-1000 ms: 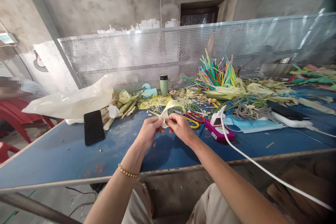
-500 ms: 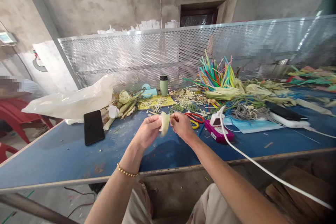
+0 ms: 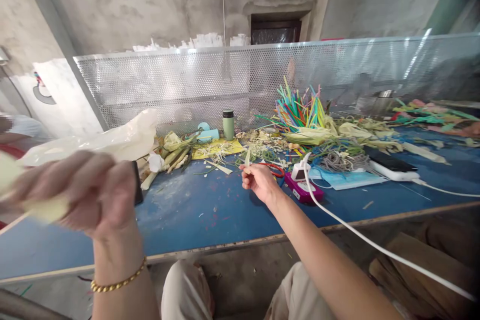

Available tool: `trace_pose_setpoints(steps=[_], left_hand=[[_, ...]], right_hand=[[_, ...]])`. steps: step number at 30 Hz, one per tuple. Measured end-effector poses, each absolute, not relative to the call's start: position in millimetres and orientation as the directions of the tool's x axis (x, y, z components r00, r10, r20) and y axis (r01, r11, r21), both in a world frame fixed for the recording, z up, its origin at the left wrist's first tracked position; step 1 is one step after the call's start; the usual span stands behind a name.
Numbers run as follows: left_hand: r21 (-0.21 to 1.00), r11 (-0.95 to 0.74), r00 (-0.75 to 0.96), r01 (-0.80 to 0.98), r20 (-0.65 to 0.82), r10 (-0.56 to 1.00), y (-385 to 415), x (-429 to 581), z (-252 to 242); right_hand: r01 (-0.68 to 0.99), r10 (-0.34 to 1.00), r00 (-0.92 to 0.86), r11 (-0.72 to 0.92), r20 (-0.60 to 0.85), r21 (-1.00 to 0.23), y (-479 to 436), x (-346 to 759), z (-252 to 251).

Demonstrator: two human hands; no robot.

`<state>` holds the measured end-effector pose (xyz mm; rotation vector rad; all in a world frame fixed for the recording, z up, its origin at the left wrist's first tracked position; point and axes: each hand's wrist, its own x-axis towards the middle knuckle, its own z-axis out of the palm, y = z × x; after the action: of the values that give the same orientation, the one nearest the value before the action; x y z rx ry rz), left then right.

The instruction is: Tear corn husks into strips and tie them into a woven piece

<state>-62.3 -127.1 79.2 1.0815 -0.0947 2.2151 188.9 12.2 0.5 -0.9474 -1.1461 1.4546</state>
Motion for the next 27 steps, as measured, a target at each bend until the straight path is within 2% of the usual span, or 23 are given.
trace_pose_setpoints(steps=[1,2,3,4,6,9,11,16,22,27], left_hand=[[0.323,-0.751,-0.379,-0.576,0.708,0.596,-126,-51,75],[0.488,-0.691,-0.295,-0.534,0.658,0.693,-122,-37,68],[0.678,-0.582,-0.215,-0.449,0.551,0.807,-114,-22,58],[0.804,-0.442,-0.159,-0.397,0.414,0.896,-104,-7,47],[0.896,-0.230,-0.095,-0.380,0.210,0.973,-83,16,22],[0.908,-0.175,-0.142,-0.381,0.130,0.981,-60,33,-6],[0.916,-0.186,-0.167,-0.356,0.133,0.977,-54,36,-14],[0.950,-0.237,-0.241,-0.205,0.185,0.953,-53,34,-18],[0.952,-0.175,-0.136,-0.250,0.145,0.980,-55,35,-16],[0.973,-0.196,-0.202,-0.122,0.169,0.965,-56,35,-13]], right_hand=[[-0.265,0.975,-0.221,-0.047,0.014,-0.963,11,188,1],[-0.295,0.963,-0.269,-0.055,0.028,-0.954,9,187,1],[-0.326,0.947,-0.317,-0.062,0.047,-0.943,8,187,1],[-0.354,0.930,-0.362,-0.070,0.068,-0.933,6,186,1],[-0.390,0.899,-0.427,-0.085,0.099,-0.917,4,185,0],[-0.345,0.864,-0.496,-0.100,0.091,-0.933,1,185,0],[-0.262,0.842,-0.534,-0.077,0.077,-0.962,-3,183,2],[-0.025,0.834,-0.539,0.121,0.115,-0.992,-10,180,2],[0.006,0.846,-0.482,0.263,0.227,-0.965,-8,180,-1],[0.068,0.864,-0.454,0.277,0.218,-0.958,-8,179,-2]])
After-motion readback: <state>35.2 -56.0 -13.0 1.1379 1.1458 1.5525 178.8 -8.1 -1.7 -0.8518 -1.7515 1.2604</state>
